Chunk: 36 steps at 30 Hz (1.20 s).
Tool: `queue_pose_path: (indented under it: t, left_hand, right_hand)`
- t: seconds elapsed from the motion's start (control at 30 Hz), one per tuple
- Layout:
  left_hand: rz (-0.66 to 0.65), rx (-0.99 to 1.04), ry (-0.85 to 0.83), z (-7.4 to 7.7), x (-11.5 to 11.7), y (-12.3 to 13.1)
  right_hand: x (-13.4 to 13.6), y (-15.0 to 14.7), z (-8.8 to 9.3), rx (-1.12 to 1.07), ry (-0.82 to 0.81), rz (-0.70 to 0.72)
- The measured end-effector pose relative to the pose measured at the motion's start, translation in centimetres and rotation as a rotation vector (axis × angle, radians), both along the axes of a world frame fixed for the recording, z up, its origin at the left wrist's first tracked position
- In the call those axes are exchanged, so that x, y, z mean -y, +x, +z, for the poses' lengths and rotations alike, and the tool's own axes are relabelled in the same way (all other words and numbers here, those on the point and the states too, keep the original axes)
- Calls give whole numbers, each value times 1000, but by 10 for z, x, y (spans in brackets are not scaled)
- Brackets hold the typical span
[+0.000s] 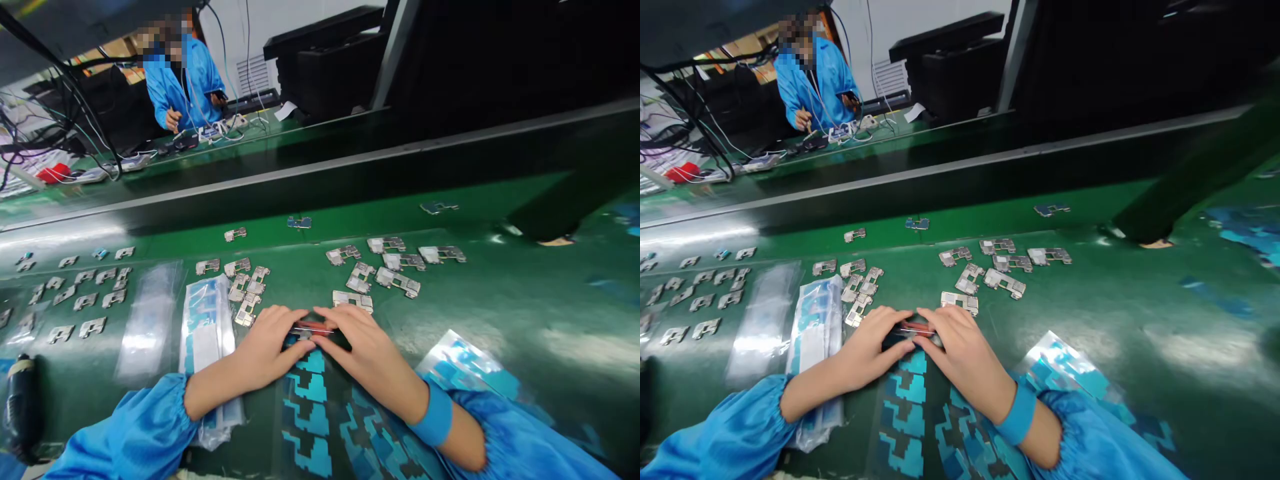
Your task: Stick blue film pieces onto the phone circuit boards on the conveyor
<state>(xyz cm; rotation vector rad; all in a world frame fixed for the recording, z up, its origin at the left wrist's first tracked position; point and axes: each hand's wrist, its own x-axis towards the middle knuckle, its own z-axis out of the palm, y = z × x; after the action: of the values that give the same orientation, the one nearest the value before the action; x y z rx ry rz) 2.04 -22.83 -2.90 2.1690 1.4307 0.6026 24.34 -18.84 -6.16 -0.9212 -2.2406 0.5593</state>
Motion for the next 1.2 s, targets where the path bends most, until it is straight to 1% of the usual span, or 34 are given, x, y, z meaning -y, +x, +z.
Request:
queue_pose_path:
  t: [0.1,0.17,0.27,0.3,0.33,0.37,0.4,0.43,0.47,0.5,0.53,0.57,0.67,0.73,0.83,0.9,0.97,1.03,1.1,1.13,1.2]
  left_hand:
    - [53,80,-27,8,-2,1]
    - [73,102,-27,9,-3,1]
    - [98,120,8,6,-1,1]
    - [105,126,33,4,0,0]
    - [111,133,63,2,0,-1]
    - [114,142,100,-1,1,-1]
    - [112,154,140,-3,2,-2]
    - [102,165,181,-4,3,-3]
    - [85,174,219,-5,4,-4]
    - [63,180,254,-6,5,-5]
    - [37,183,283,-7,6,-6]
    - [13,183,308,-7,7,-7]
    - [-45,169,344,-6,9,-10]
    - [-83,143,345,-7,10,-12]
    - [-114,53,345,-11,9,-14]
    - [-76,-21,347,-15,6,-16]
    - [-10,-83,341,-16,2,-17]
    - [66,-133,333,-12,-3,-18]
    - [115,-186,311,-3,-10,-15]
    - [120,-206,290,2,-15,-12]
    - [86,-228,222,12,-28,0]
  right_hand:
    - [3,-2,2,-48,2,10]
    - [3,-2,4,-70,1,20]
    - [3,0,9,-85,11,28]
    - [4,0,12,-93,12,10]
    - [5,0,15,-117,-30,-27]
    - [6,-1,18,-170,-149,-79]
    - [7,-2,22,-244,-330,-135]
    - [8,-3,25,-327,-544,-180]
    - [9,-5,28,-403,-758,-203]
    - [10,-7,30,-462,-933,-200]
    - [11,-9,32,-495,-1043,-179]
    - [11,-11,34,-516,-1099,-158]
    - [11,-12,36,-576,-1195,-155]
    - [11,-11,36,-616,-1230,-182]
    - [14,-13,35,-651,-1228,-219]
    - [16,-14,38,-664,-1196,-249]
    - [13,-12,45,-678,-1140,-283]
    - [4,-3,54,-703,-1068,-320]
    - [-11,14,62,-747,-990,-375]
    - [-19,24,65,-772,-956,-409]
    - [-36,44,68,-819,-918,-469]
